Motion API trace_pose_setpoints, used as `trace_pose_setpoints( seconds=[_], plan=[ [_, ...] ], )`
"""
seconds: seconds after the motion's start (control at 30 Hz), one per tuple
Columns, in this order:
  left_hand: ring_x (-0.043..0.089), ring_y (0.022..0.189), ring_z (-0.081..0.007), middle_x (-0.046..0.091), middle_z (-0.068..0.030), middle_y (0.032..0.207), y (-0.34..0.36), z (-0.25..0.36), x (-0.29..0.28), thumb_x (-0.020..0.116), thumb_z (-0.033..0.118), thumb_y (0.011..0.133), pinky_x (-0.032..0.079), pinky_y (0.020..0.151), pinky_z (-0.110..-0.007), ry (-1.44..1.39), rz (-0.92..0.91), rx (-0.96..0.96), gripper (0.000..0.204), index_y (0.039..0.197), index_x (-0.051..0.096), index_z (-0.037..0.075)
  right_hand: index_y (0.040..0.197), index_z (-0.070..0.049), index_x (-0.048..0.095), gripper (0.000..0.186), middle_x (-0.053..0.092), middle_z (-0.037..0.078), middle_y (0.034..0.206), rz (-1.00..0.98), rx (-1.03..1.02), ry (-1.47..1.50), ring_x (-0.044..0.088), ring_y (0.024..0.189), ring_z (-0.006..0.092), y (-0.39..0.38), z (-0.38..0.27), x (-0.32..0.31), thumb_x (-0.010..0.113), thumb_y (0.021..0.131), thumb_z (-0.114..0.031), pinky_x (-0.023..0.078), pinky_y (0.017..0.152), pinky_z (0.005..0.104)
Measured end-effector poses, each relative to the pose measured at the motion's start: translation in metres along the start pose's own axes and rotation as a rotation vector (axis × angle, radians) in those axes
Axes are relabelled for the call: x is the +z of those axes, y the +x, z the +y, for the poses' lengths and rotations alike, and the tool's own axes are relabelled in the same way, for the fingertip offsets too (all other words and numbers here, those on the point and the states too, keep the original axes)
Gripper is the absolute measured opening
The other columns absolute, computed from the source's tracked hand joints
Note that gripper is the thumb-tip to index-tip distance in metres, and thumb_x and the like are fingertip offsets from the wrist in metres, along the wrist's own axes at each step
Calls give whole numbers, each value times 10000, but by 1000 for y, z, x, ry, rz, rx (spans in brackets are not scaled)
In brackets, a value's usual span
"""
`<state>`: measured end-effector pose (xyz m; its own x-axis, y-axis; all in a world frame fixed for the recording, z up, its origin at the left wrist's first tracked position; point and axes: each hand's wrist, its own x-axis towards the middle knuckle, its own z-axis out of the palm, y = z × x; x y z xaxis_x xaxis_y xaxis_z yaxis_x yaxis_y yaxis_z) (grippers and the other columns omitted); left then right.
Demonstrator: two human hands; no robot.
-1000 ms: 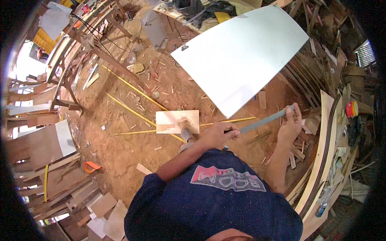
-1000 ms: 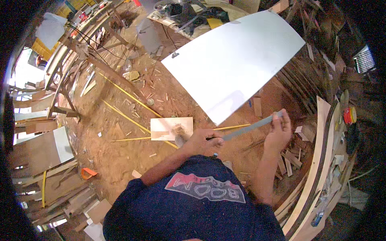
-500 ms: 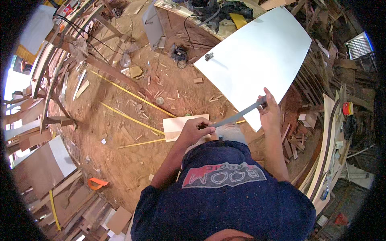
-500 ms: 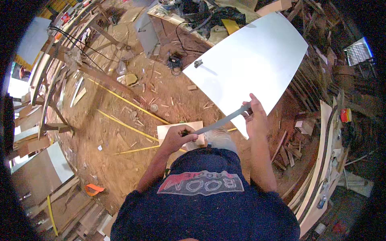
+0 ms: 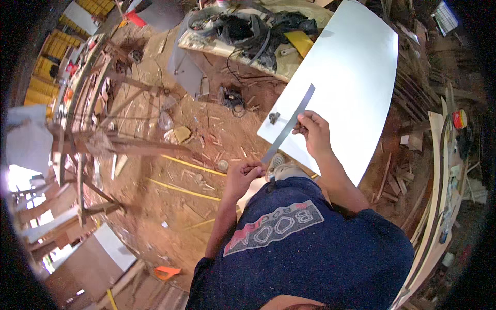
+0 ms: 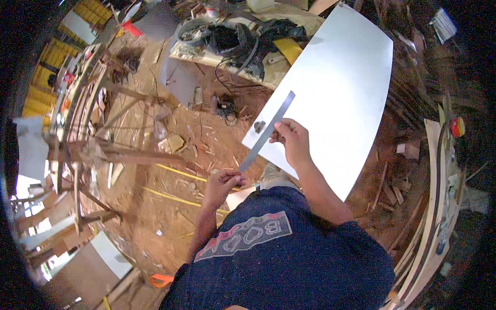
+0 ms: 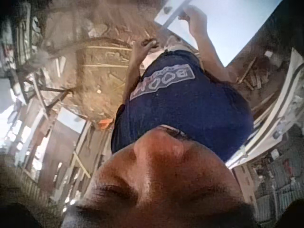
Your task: The person applies a strip of wood veneer to the edge of a board, trimming the strip to length with scissors and pressing it firmly into place along the edge by hand.
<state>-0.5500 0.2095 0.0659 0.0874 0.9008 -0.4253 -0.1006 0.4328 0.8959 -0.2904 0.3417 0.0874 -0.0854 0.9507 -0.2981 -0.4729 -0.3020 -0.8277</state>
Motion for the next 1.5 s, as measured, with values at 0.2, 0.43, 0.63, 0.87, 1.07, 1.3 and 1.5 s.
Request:
trace_pose_setpoints(
  seconds=[0.2,0.43,0.63,0.87,1.07,1.3,1.5],
  plan=[
    [684,724,-113,743,-57,783,104,41,-49,782,263,994,543,653,-294,549,85,-78,326,875,716,-34,1073,-11,701,195,693,50,916,210,-174,-83,595,701,123,74,-56,10,595,1061,-174,639,680,363],
    [702,739,-183,759,-116,850,306,83,-45,755,227,987,559,718,-350,703,29,312,252,1051,753,-16,1241,-41,603,248,674,99,811,458,-113,-83,659,667,176,85,-57,-7,486,1132,-231,558,582,323],
    [723,725,-285,772,-168,943,530,108,-19,650,234,1051,576,640,-384,1028,41,527,305,1267,715,29,1236,-42,611,278,640,57,746,760,-112,-132,601,601,128,60,-30,-9,530,1116,-279,482,533,281],
    [730,706,-339,769,-132,959,612,132,0,562,288,1103,617,606,-452,1461,24,110,219,1166,577,80,1241,-52,610,276,633,40,744,1029,-85,6,609,603,129,65,6,46,569,1103,-287,488,521,275],
    [603,610,-218,699,-84,808,576,154,-29,694,253,1035,494,577,-383,943,-36,415,177,1007,666,80,1219,-45,620,262,623,33,742,1006,-72,49,596,599,118,106,13,93,596,1092,-273,477,511,266],
    [590,729,-88,707,-23,844,420,227,-46,768,135,972,510,675,-300,361,-561,366,121,972,740,18,1227,26,660,285,622,17,853,784,-295,-211,553,654,63,168,-60,124,688,1051,-196,448,545,237],
    [592,756,-87,695,0,866,341,230,-62,790,126,954,498,682,-286,407,-758,425,119,934,727,27,1185,-6,650,293,683,58,914,691,-533,-32,573,669,65,174,-91,145,779,979,-169,448,548,229]
  ],
)
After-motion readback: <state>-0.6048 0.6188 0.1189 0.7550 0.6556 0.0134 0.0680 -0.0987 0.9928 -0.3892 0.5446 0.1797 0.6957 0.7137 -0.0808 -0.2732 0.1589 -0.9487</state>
